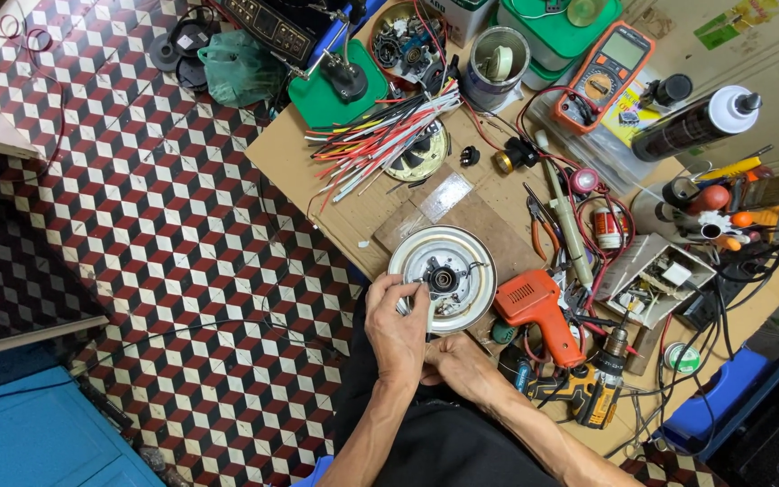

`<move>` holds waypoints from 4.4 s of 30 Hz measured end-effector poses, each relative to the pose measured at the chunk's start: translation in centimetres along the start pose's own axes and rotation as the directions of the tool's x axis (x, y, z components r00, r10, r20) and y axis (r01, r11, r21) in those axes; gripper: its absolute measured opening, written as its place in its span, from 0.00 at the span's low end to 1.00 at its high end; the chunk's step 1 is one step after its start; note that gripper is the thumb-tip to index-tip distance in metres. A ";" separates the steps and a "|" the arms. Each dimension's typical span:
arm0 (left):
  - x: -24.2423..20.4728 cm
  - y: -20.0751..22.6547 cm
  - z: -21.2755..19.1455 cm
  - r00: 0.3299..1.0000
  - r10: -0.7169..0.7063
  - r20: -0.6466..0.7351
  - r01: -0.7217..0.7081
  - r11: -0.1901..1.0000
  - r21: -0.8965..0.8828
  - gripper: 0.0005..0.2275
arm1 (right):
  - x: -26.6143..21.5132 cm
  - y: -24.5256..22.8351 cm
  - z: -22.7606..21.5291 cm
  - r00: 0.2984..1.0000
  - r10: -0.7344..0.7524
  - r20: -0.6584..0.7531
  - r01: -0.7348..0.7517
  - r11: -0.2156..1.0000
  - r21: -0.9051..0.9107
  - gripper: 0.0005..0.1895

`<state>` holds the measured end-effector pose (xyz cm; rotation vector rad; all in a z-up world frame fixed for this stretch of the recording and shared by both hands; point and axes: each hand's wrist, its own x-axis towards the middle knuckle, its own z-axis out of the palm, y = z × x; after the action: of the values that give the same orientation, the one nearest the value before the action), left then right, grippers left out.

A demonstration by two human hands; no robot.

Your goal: Repairing or assembling a circular heating element component using a heat gun and small hand tools.

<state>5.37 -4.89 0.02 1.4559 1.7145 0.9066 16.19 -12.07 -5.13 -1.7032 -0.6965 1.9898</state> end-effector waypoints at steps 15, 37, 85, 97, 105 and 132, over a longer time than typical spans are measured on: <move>0.1 0.2 0.1 0.999 -0.034 0.040 0.032 0.998 0.060 0.07 | 1.1 1.4 -0.4 0.997 -0.016 0.070 0.010 0.997 0.082 0.16; -4.4 -3.8 -6.0 0.883 -0.187 0.431 0.186 0.981 0.045 0.28 | -0.9 -1.9 -1.1 0.998 -0.016 -0.065 0.028 0.981 0.193 0.18; -0.8 -0.2 -3.0 0.901 0.392 0.187 -0.432 0.851 0.297 0.16 | -6.2 6.6 -13.6 0.386 -0.697 -0.605 0.227 0.707 -0.669 0.30; 0.0 -0.3 -1.4 0.947 0.283 0.154 -0.315 0.916 0.249 0.10 | -7.5 2.7 -9.7 0.664 -0.158 -0.731 0.288 0.956 0.055 0.15; 0.8 0.9 -0.6 0.988 0.143 0.065 -0.155 0.949 0.274 0.07 | -7.3 1.7 -8.9 0.691 -0.148 -0.708 0.349 0.925 0.147 0.15; 1.2 0.5 -0.8 0.992 0.095 0.084 -0.110 0.974 0.198 0.05 | -7.5 1.4 -8.9 0.690 -0.155 -0.707 0.318 0.942 0.104 0.11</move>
<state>4.83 -3.70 0.79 1.7043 1.7301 0.7375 26.12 -16.96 -1.26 -1.9073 -0.3722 1.0539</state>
